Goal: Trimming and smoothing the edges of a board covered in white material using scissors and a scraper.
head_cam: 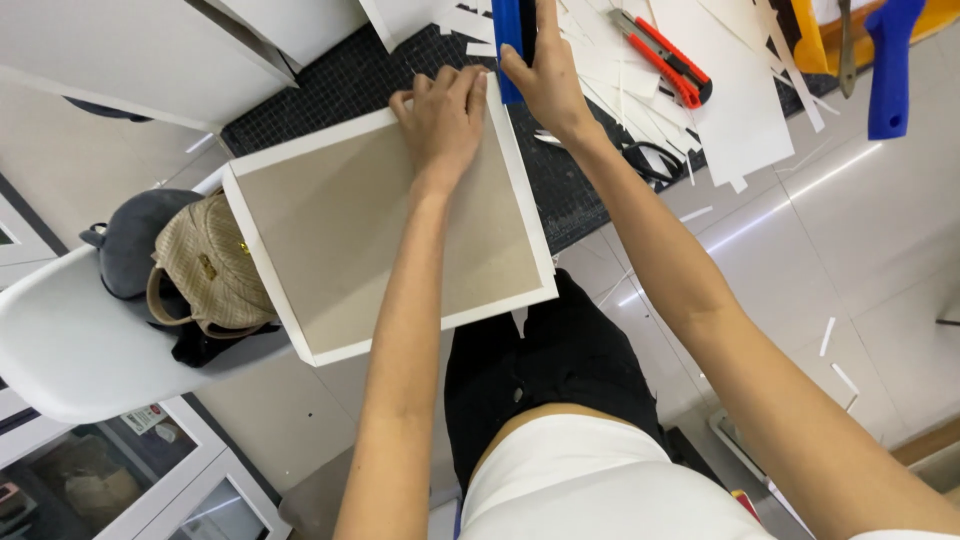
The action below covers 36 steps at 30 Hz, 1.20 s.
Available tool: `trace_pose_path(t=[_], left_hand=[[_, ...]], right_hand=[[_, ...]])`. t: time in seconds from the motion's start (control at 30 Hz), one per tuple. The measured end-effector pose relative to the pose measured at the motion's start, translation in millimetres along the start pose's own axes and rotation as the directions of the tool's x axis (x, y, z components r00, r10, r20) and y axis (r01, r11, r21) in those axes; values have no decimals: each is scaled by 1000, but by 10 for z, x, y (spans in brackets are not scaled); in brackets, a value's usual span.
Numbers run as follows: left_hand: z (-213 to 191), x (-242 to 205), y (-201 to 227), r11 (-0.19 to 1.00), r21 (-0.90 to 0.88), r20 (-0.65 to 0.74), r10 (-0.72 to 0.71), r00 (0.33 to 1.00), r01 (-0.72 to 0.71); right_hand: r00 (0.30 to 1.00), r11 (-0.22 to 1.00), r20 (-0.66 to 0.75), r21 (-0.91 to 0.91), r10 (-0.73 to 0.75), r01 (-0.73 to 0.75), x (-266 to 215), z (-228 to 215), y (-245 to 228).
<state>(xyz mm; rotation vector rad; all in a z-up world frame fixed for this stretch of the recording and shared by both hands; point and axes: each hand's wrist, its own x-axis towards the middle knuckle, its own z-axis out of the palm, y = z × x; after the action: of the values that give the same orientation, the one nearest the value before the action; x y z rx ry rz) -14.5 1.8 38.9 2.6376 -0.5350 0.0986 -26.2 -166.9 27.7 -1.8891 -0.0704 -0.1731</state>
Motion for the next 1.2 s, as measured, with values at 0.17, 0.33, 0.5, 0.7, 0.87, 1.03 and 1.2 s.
trace_pose_path(t=[0.17,0.33,0.5,0.7,0.87,1.03,1.2], left_hand=[[52,-9,-10,1000,15,-66,23,998,-22],[81,-6,-34,1000,-8,-7,-12,1000,12],[9,-36,-1,999,-31,-14,-13,1000,12],[142,37,-85,998,-51,84,-39,996,44],[-35,258,-135,938,-347,341,136,930,-10],[-596,159,61,803,-594,292,155,944,52],[-409,159,-51,808,-586,183,201,962,-58]], right_hand=[[1000,1000,-9,-5,-25,25,273,16,54],[997,984,-72,176,-6,19,424,38,281],[989,957,-143,291,44,0,-69,-334,-12],[959,909,-223,410,175,-71,-222,-520,98],[832,584,-186,789,523,-191,-135,-693,462],[735,232,44,935,676,-269,-284,-804,786],[724,127,63,970,687,-206,-479,-818,1043]])
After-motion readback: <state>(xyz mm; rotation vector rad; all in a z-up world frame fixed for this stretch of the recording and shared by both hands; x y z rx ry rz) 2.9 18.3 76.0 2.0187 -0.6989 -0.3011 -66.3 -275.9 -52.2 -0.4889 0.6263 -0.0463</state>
